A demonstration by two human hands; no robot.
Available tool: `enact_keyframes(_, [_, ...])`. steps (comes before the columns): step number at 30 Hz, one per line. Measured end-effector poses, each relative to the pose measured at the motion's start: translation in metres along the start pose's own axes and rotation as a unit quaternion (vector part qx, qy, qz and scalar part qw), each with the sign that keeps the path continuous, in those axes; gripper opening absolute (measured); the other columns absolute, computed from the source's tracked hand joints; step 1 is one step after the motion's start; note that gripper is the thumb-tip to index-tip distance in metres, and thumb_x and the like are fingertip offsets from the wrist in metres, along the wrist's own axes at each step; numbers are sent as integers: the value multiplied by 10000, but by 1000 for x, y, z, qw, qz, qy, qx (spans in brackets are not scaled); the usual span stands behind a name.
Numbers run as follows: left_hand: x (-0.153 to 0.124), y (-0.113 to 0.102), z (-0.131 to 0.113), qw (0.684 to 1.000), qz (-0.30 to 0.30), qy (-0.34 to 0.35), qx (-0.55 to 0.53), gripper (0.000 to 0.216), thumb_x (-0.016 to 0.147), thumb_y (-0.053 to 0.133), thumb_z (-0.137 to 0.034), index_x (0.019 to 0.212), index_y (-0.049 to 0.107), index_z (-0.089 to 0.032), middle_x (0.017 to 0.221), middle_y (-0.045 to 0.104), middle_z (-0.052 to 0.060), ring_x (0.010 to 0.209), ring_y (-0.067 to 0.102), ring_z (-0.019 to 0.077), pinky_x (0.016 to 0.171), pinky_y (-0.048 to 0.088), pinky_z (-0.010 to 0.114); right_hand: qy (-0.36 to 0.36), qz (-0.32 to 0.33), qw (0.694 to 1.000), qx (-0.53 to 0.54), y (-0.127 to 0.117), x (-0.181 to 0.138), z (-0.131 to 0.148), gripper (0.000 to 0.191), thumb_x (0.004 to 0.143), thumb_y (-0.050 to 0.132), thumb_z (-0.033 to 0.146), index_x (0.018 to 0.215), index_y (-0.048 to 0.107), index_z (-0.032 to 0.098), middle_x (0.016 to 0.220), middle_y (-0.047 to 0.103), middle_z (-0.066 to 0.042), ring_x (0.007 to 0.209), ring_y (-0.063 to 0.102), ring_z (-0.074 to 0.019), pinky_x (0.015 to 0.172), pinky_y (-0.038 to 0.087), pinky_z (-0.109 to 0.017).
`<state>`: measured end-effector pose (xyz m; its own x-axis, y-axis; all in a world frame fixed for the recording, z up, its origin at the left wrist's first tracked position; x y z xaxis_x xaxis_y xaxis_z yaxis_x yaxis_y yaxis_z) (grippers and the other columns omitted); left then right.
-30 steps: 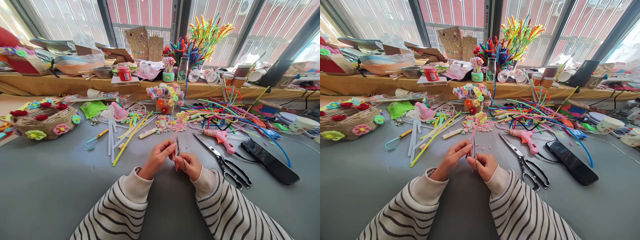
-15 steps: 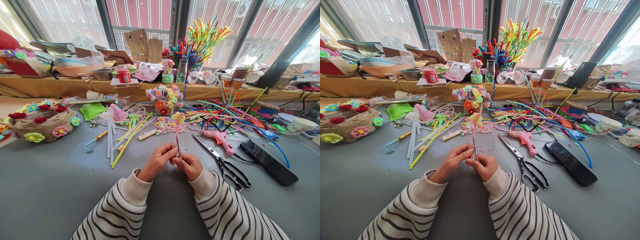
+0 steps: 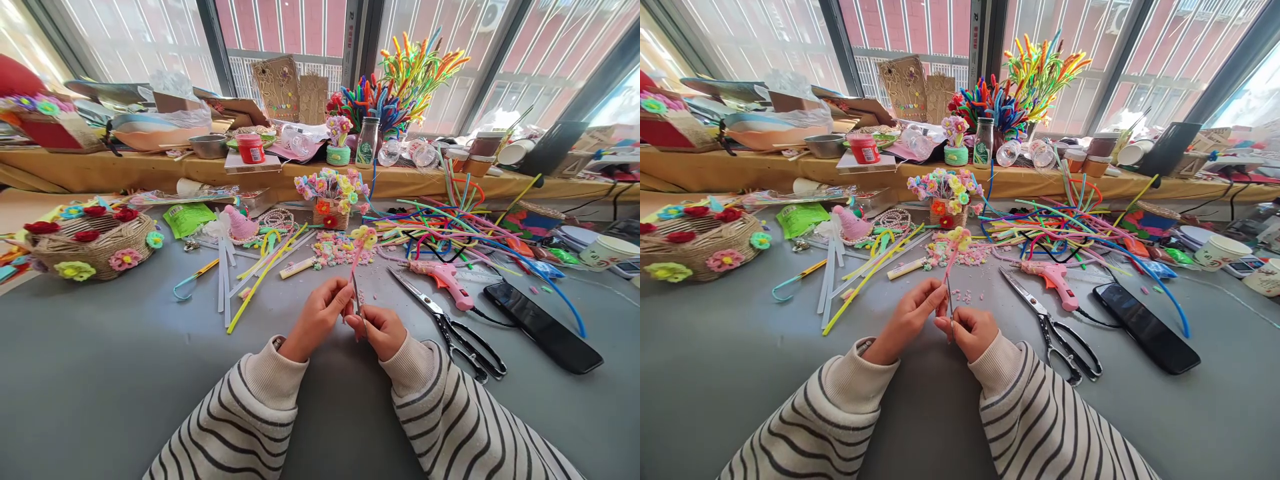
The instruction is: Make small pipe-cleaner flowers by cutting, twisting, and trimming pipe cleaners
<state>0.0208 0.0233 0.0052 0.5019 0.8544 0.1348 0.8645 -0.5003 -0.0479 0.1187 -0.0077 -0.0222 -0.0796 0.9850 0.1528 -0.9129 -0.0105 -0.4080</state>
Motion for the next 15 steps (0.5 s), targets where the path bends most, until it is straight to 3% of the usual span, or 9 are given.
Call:
enact_keyframes(9, [-3, 2, 0, 998, 34, 16, 59, 210, 756, 360, -294, 610, 406, -151, 551, 376, -38, 521, 367, 67, 512, 312, 191, 2, 55, 998, 27, 3, 0, 0, 494, 668, 334, 580, 463, 452, 146, 423, 407, 24, 396, 323, -61, 401, 262, -200])
enact_keyframes(15, [-2, 0, -1, 997, 21, 16, 75, 215, 751, 362, -298, 593, 387, -155, 555, 340, -41, 527, 337, 68, 508, 299, 187, 16, 0, 1000, 20, 0, -1, -1, 435, 662, 409, 526, 426, 394, 161, 404, 402, 32, 408, 336, -64, 417, 283, -198])
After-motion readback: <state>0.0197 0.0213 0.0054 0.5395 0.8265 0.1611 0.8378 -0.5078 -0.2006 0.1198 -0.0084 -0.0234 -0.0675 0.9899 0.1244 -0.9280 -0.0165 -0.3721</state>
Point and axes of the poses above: each hand's wrist, its own x-axis towards the middle knuckle, its own y-axis out of the palm, z = x × y, the point moved 4 cm from there along x, towards the middle knuckle
